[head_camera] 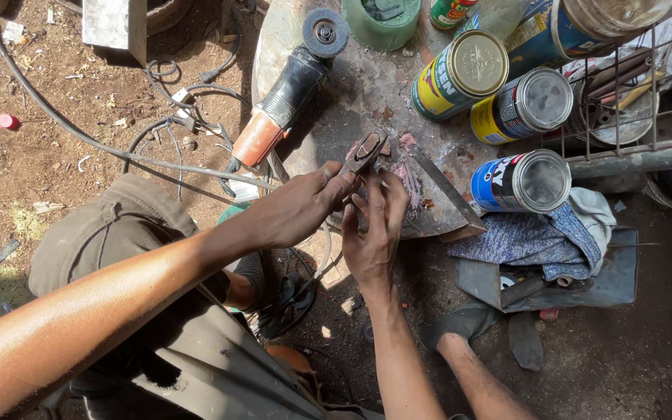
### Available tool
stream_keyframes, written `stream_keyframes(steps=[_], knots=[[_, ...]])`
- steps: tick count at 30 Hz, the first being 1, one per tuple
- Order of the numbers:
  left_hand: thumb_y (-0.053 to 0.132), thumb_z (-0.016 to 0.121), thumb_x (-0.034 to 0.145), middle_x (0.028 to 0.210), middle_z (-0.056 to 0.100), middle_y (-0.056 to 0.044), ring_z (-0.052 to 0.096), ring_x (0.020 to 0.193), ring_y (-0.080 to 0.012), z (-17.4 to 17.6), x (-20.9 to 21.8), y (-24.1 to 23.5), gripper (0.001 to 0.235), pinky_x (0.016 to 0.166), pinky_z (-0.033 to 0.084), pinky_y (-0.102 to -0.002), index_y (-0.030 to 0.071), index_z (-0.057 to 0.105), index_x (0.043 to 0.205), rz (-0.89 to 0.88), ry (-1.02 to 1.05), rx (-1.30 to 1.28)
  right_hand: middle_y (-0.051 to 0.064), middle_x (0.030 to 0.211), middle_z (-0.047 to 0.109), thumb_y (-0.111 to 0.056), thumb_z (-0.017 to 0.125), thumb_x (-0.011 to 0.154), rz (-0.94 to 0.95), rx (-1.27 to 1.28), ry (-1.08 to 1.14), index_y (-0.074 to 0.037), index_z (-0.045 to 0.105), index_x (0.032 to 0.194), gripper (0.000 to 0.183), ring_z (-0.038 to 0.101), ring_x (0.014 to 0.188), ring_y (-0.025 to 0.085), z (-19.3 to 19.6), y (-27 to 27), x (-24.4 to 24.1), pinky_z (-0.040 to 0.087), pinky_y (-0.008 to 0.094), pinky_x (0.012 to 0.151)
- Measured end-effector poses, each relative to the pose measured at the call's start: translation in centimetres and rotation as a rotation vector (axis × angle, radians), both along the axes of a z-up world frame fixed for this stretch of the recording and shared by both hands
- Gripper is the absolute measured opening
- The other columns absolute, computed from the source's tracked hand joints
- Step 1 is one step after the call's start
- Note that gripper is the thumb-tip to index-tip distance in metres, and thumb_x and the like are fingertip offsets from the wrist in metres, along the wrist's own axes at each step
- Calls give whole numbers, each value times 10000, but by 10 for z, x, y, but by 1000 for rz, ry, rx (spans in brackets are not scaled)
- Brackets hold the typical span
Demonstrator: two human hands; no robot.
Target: The person applies a pink putty-like filler to a curved wooden piece using a metal putty knife. They spread and smooth the filler across the surface, then scrape off excess material. The person also handles a small metal ruler and a cloth during the process.
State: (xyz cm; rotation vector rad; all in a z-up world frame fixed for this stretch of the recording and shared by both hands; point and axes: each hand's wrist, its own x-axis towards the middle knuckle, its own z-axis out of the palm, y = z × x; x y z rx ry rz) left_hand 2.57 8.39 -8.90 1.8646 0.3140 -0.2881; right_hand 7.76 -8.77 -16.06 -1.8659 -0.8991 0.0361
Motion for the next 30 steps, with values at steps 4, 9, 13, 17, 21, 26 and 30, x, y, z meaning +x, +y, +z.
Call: stream_keyframes(steps=[4, 9, 13, 17, 21, 26, 30], knots=[[534, 224, 1046, 897, 689, -229, 708, 904, -362, 5, 2, 2, 581, 842, 516, -464, 45, 528, 1122, 12, 16, 17, 173, 1478, 370, 65, 566, 1006, 31, 179, 126, -23, 526, 1415, 420, 601, 1289, 239, 1, -8, 11, 590, 337, 987], [510, 235, 1036, 918, 700, -260, 698, 958, -396, 8, 1, -3, 565, 884, 489, -498, 39, 511, 1185, 29, 97, 26, 128, 1458, 369, 57, 544, 1021, 2, 381, 291, 35, 509, 1448, 430, 548, 1274, 207, 30, -25, 29, 570, 342, 1080], [493, 270, 1043, 958, 692, -314, 674, 1005, -448, 10, 6, -3, 586, 921, 477, -518, 19, 502, 1298, 21, 27, 63, 149, 1431, 430, 51, 572, 991, -50, 83, 3, 57, 538, 1423, 433, 562, 1242, 221, 58, -20, 37, 557, 322, 999], [485, 293, 1041, 983, 695, -306, 668, 1003, -461, 11, -1, -1, 579, 903, 483, -523, 18, 521, 1297, 1, 9, 82, 167, 1423, 456, 41, 580, 984, -50, 37, -32, 64, 552, 1415, 433, 589, 1228, 240, 69, -11, 30, 574, 320, 962], [467, 319, 1043, 974, 703, -298, 671, 999, -456, 12, -1, -5, 544, 892, 487, -525, 14, 540, 1246, -8, -1, 66, 172, 1422, 463, 49, 626, 970, -31, -38, -243, 37, 546, 1412, 449, 557, 1276, 286, 70, -13, 26, 584, 341, 983], [448, 335, 1044, 965, 697, -301, 678, 984, -455, 17, 1, -10, 517, 895, 483, -535, 13, 558, 1214, -14, -16, 80, 163, 1381, 480, 97, 661, 955, 27, -174, -465, -91, 609, 1424, 508, 559, 1167, 253, 76, -17, 38, 521, 405, 984], [437, 344, 1039, 1004, 692, -300, 661, 1003, -469, 17, 4, -10, 506, 907, 466, -552, 16, 552, 1226, -25, 9, 113, 151, 1380, 485, 102, 698, 934, 92, -285, -648, -166, 638, 1419, 557, 512, 1216, 338, 85, -23, 55, 477, 423, 992]])
